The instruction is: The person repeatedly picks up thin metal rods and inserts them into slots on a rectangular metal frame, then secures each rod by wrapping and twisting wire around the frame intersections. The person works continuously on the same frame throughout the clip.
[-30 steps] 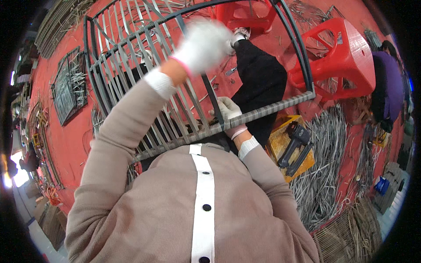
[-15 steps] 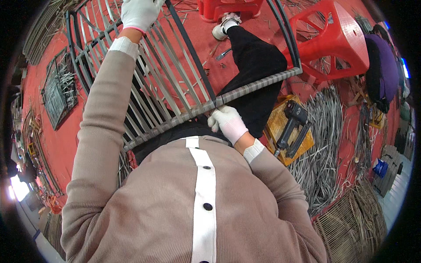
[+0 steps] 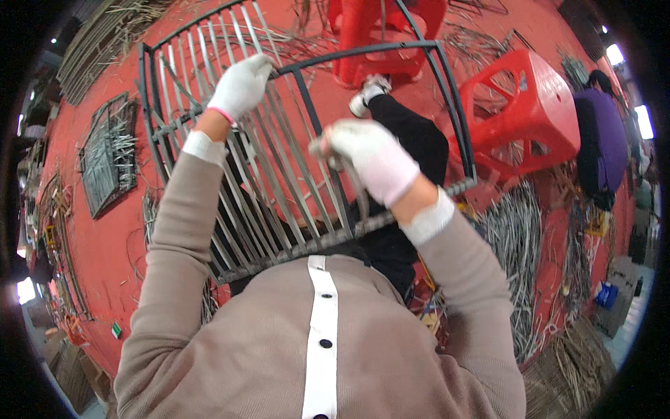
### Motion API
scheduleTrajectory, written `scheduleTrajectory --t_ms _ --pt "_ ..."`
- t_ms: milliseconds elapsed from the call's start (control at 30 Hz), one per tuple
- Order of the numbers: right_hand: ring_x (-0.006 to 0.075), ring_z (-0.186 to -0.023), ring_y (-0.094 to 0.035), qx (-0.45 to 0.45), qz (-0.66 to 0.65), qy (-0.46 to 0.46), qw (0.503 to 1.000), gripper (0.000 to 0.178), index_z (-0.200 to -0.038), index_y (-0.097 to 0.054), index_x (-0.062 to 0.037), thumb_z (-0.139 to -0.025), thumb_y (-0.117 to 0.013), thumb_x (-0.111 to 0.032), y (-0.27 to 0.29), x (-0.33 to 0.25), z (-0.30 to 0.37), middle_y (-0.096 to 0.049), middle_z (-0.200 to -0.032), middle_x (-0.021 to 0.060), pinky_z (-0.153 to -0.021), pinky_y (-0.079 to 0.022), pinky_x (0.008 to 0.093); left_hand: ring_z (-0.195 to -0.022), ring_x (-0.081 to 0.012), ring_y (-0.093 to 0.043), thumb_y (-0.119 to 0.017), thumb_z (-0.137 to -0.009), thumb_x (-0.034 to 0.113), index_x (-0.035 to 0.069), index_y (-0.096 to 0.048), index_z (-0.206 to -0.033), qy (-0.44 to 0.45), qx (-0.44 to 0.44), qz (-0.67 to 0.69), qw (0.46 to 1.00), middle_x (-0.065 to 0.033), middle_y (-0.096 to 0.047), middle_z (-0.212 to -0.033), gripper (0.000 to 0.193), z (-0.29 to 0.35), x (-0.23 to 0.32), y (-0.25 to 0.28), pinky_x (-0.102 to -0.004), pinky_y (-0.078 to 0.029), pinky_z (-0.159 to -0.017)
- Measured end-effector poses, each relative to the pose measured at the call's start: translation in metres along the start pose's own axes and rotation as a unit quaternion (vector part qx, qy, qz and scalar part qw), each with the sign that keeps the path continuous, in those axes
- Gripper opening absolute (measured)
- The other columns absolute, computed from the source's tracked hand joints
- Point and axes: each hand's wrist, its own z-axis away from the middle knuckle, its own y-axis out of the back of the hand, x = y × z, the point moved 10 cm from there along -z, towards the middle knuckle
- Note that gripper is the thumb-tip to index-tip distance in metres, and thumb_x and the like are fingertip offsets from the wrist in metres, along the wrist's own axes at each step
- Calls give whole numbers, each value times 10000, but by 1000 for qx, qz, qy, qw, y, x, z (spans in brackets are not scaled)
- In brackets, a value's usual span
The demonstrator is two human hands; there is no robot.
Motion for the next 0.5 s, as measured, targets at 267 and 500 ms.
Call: scheduleTrajectory --t_ms 267,500 --pt "121 -778 -648 16 126 49 991 265 -972 -735 -29 -998 -615 -263 -25 -92 -172 -711 -849 52 -740 -528 285 -931 -308 -725 -605 -967 147 41 -671 -1157 8 -67 101 993 -197 -729 -973 227 -5 -14 18 -401 -548 -807" --pt "180 -825 -727 -33 128 78 988 275 -921 -761 -13 -1001 -616 -233 -25 -74 -216 -758 -882 103 -830 -583 316 -917 -347 -729 -621 -959 110 -9 -640 -1130 -15 -35 89 995 -227 -726 -954 210 -2 -17 22 -414 -558 -814"
